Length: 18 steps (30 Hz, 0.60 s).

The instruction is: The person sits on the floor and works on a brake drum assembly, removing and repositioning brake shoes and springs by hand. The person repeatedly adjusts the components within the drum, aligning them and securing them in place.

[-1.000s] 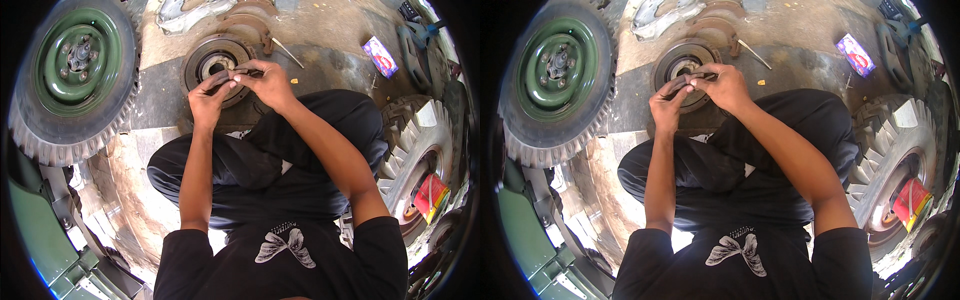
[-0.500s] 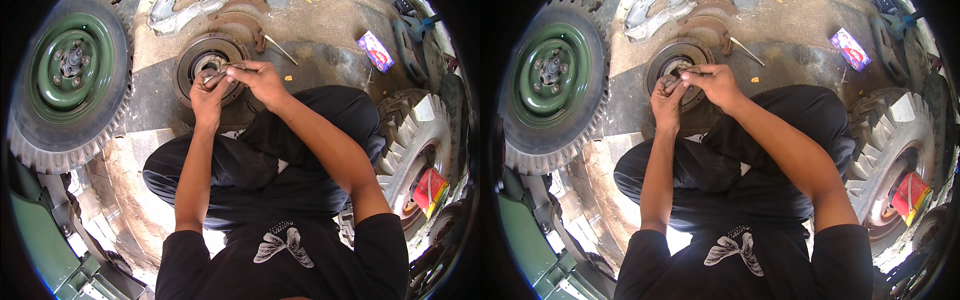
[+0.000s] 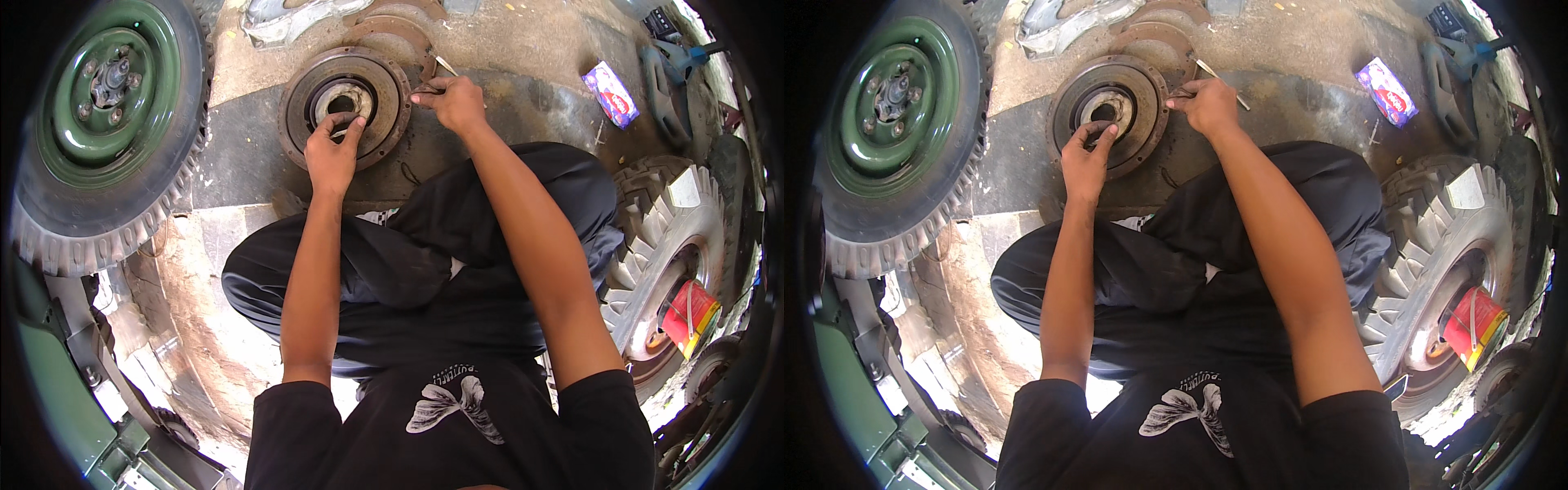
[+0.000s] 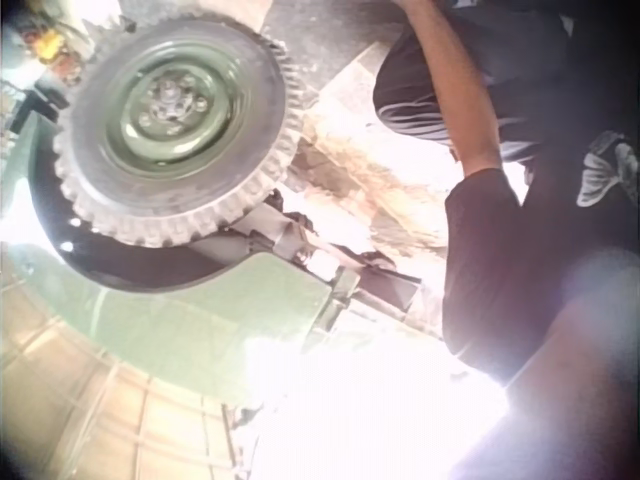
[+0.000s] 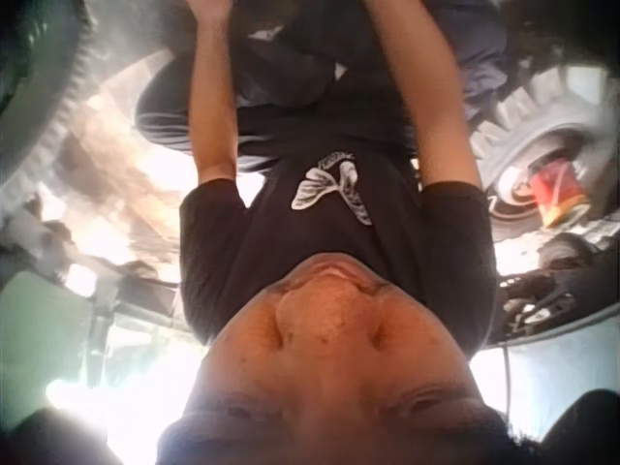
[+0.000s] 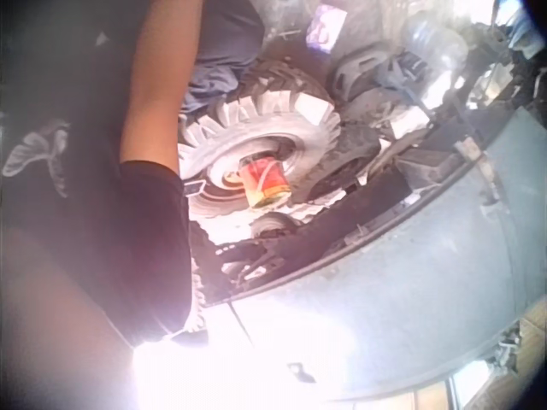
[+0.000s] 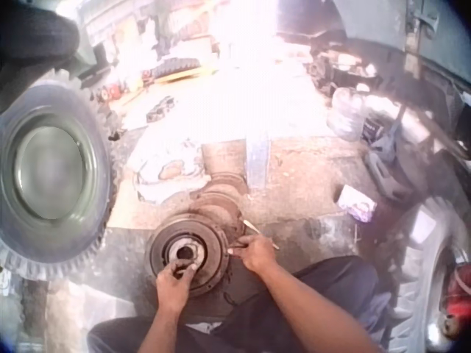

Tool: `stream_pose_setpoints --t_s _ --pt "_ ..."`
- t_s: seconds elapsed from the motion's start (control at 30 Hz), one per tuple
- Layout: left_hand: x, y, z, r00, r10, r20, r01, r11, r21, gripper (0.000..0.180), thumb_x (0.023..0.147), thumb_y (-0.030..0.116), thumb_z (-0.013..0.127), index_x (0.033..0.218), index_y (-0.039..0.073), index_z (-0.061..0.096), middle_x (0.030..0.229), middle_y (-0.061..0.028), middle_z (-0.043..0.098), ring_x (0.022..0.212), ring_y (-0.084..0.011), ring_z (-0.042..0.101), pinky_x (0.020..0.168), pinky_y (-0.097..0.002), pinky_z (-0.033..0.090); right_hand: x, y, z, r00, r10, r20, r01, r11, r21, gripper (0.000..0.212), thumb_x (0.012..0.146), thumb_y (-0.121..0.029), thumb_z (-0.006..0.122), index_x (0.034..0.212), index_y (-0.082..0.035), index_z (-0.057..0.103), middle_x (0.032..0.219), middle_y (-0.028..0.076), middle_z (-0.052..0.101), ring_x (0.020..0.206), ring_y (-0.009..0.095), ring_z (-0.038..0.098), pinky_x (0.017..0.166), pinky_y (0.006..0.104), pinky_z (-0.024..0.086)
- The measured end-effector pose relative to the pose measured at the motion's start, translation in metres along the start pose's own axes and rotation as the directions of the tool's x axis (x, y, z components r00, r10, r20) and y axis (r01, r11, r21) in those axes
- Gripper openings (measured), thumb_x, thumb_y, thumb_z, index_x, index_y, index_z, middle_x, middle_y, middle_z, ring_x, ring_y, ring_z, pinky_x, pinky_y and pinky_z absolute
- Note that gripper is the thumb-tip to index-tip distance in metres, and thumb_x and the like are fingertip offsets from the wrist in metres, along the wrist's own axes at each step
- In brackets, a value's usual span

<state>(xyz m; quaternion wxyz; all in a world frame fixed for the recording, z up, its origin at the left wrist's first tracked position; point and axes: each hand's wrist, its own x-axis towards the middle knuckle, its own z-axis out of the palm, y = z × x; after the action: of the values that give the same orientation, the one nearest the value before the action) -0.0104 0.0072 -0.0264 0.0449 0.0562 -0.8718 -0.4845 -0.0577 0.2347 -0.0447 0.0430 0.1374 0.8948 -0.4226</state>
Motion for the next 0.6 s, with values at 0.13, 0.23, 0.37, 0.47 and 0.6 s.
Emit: stream_pose_setpoints --t_s 0.13,0.23,0.37,0.47,0.6 --pt "-0.002 -0.002 0.009 0.998 -0.044 0.049 0.041 0.997 0.059 0.031 0.094 0.029 0.079 0.109 0.002 0.078 0.102 -0.0192 0.078 0.099 -0.0333 0.075 0.092 -0.0401 0.055 0.012 0.007 0.005 0.998 -0.063 0.008 0.063 0.997 -0.04 0.041 0.076 -0.042 0.092 0.106 -0.015 0.084 0.103 0.014 0.08 0.101 0.033 0.076 0.092 0.043 0.057" --pt "-0.001 -0.008 0.015 0.996 0.072 0.045 -0.078 0.988 0.136 0.029 0.093 0.027 0.078 0.108 0.002 0.077 0.105 -0.0206 0.076 0.104 -0.0381 0.071 0.095 -0.0435 0.053 0.014 0.011 0.014 0.982 -0.184 -0.036 0.183 0.983 -0.026 0.037 0.079 -0.038 0.091 0.104 -0.012 0.084 0.101 0.016 0.079 0.097 0.035 0.076 0.089 0.0436 0.058" --pt "0.023 -0.031 0.018 0.954 0.288 0.084 -0.3 0.912 0.28 0.031 0.094 0.026 0.075 0.114 0.002 0.074 0.12 -0.0217 0.069 0.118 -0.0417 0.062 0.104 -0.0476 0.047 0.008 0.014 0.022 0.96 -0.278 -0.041 0.274 0.958 -0.081 0.03 0.083 -0.03 0.087 0.102 -0.008 0.082 0.098 0.019 0.078 0.094 0.039 0.074 0.086 0.0461 0.057" --pt "0.043 -0.045 0.026 0.947 0.305 0.097 -0.32 0.887 0.334 0.04 0.099 0.031 0.069 0.127 0.003 0.068 0.136 -0.0231 0.061 0.129 -0.0434 0.054 0.111 -0.0499 0.042 0.014 0.004 0.021 0.937 -0.348 -0.008 0.343 0.928 -0.145 0.026 0.085 -0.025 0.086 0.103 -0.007 0.082 0.097 0.02 0.077 0.094 0.04 0.073 0.086 0.0474 0.057" --pt "0.032 -0.059 0.049 0.931 0.346 0.114 -0.356 0.799 0.485 0.051 0.106 0.04 0.056 0.142 0.005 0.059 0.15 -0.0242 0.049 0.14 -0.0445 0.045 0.119 -0.0518 0.034 0.027 0.009 0.027 0.911 -0.408 -0.063 0.398 0.909 -0.128 0.025 0.084 -0.021 0.086 0.103 -0.006 0.081 0.096 0.022 0.076 0.092 0.041 0.072 0.085 0.0484 0.056"
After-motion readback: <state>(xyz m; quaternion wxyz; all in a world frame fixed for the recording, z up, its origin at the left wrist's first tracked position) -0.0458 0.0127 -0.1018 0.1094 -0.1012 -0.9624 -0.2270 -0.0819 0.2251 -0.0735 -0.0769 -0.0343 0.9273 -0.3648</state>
